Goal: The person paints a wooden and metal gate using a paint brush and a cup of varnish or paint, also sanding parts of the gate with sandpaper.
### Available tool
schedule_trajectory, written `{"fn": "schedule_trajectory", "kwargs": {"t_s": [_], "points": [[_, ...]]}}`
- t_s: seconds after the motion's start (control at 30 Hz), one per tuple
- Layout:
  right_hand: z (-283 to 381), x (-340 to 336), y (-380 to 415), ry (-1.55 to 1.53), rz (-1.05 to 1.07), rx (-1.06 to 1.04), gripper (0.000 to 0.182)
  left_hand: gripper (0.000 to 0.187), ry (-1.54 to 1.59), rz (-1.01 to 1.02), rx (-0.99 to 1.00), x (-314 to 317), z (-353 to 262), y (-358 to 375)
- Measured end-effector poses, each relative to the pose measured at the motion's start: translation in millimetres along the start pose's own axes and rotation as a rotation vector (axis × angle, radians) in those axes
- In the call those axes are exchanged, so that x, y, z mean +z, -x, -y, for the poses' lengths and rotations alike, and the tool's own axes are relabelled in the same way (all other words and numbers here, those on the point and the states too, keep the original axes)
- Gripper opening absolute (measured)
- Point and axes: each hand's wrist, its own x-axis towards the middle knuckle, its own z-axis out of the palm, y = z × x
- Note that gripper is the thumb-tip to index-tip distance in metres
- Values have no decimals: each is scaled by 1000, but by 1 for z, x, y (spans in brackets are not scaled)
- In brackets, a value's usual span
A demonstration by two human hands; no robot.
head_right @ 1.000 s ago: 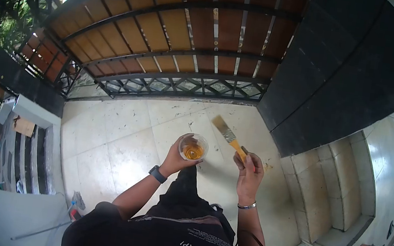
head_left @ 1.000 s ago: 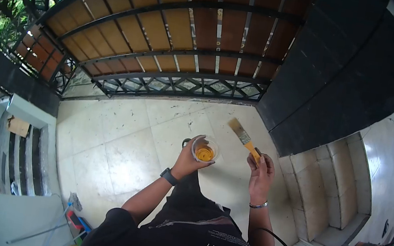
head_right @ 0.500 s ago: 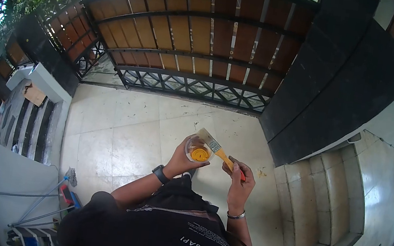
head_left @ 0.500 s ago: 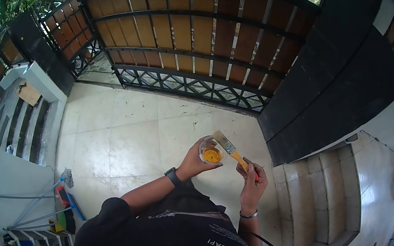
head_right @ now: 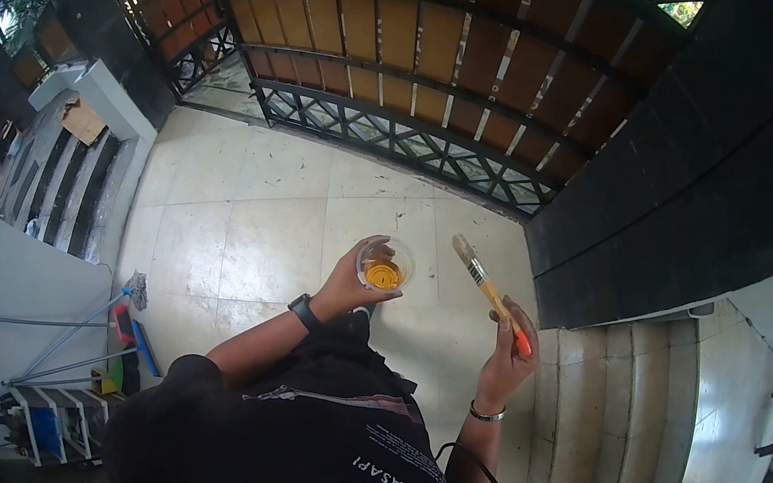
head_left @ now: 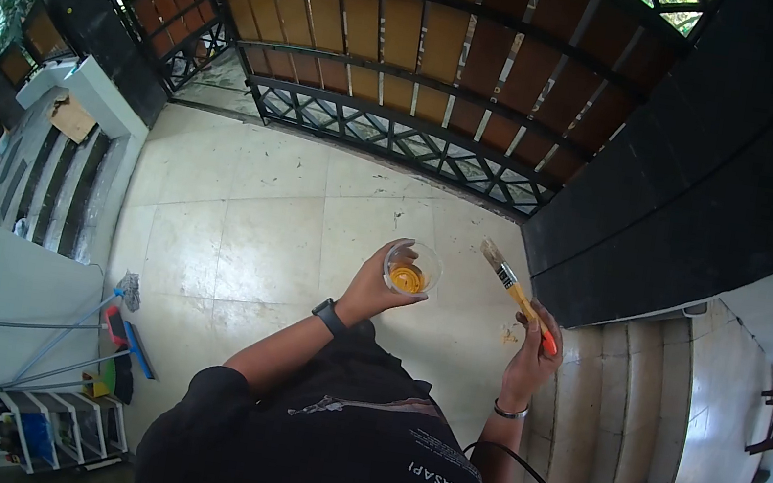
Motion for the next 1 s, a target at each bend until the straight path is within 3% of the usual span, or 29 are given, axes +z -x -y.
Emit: {"fn": "schedule_trajectory", "kwargs": {"t_s": [0.07,0.13,0.17,0.23,0.37,0.43,0.5,0.63,1.0], "points": [[-7,7,-23,73,38,-35,16,90,-15,-10,-3,-11,6,-16],[-20,13,-54,297,176,-293,19,90,23,-53,-43,-24,11,-35],[-24,21,-71,296,168,-286,19,90,18,-45,-48,-32,15,-47],[-30,43,-107,480,251,-488,23,90,3,-85,-36,-51,27,-72],[-87,84,-176,523,35,-497,18,89,-84,-97,-2,-96,52,-128],[-126,113,-208,407,-94,-391,14,89,-68,-124,-23,-121,60,-158],[-158,145,-237,-43,-400,12,17,90,-107,-75,-19,-149,65,-189],[-218,200,-296,-314,-533,165,23,89,-140,-40,25,-201,77,-262],[-349,294,-456,-413,-600,92,28,92,-178,40,101,-264,112,-482]]}}
